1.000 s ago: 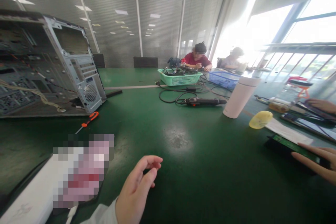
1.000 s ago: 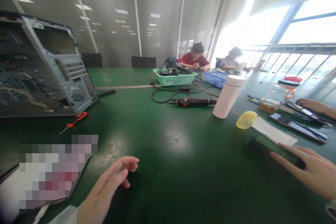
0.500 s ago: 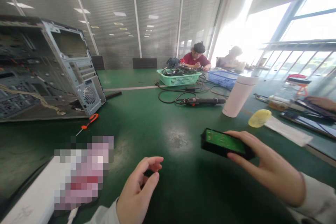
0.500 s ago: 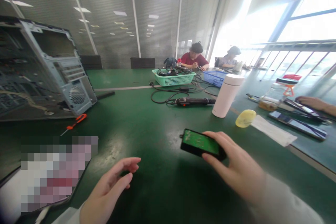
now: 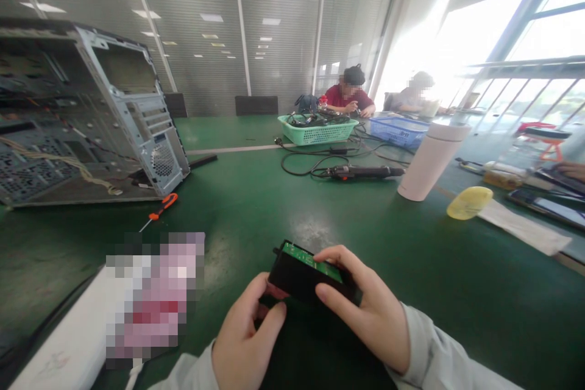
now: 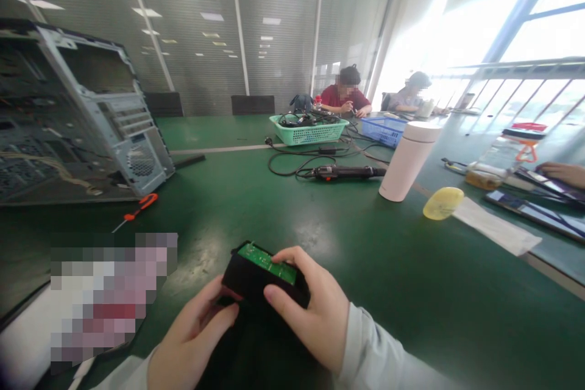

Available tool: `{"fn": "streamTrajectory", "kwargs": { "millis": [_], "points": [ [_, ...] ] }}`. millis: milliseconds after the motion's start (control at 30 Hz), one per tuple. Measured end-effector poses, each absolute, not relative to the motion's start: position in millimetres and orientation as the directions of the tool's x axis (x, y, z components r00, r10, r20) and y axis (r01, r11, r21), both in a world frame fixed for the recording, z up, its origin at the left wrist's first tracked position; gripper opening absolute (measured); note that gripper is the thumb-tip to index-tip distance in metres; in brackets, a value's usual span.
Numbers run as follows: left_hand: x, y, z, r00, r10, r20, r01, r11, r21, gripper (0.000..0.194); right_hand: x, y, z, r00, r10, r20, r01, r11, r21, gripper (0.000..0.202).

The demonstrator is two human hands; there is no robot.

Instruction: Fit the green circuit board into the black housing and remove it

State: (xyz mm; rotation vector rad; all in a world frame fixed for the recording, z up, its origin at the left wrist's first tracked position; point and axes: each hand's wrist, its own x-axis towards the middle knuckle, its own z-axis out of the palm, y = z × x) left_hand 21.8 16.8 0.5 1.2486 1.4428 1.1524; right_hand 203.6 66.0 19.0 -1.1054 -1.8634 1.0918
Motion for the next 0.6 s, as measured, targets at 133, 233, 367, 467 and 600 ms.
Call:
{"fn": "streamTrajectory", "kwargs": {
  "millis": [133,233,367,467,600],
  "points": [
    [22,17,7,-0.078,0.997,0.012,0.234,0.006,0.972,0.010,206,79,20,-0.466,0.844,-0.267,0.029,-0.288,-0.957,0.044],
    [23,18,11,-0.097,0.995,-0.016,0.249,0.040,0.968,0.009,211,87,20,-0.606,0.633,-0.482,-0.052,-0.636,-0.770,0.040],
    [24,19,14,-0.124,0.991,-0.045,0.249,0.075,0.966,0.009,216,92,20,-0.762,0.477,-0.437,-0.129,-0.774,-0.620,0.047],
    [24,20,12,-0.130,0.991,-0.019,0.220,0.048,0.974,0.010,215,92,21,-0.731,0.500,-0.464,-0.140,-0.776,-0.615,0.048],
    [24,17,4,-0.172,0.985,0.007,0.114,0.013,0.993,0.027,214,90,22,-0.588,0.689,-0.424,-0.143,-0.605,-0.783,0.038]
  ]
}}
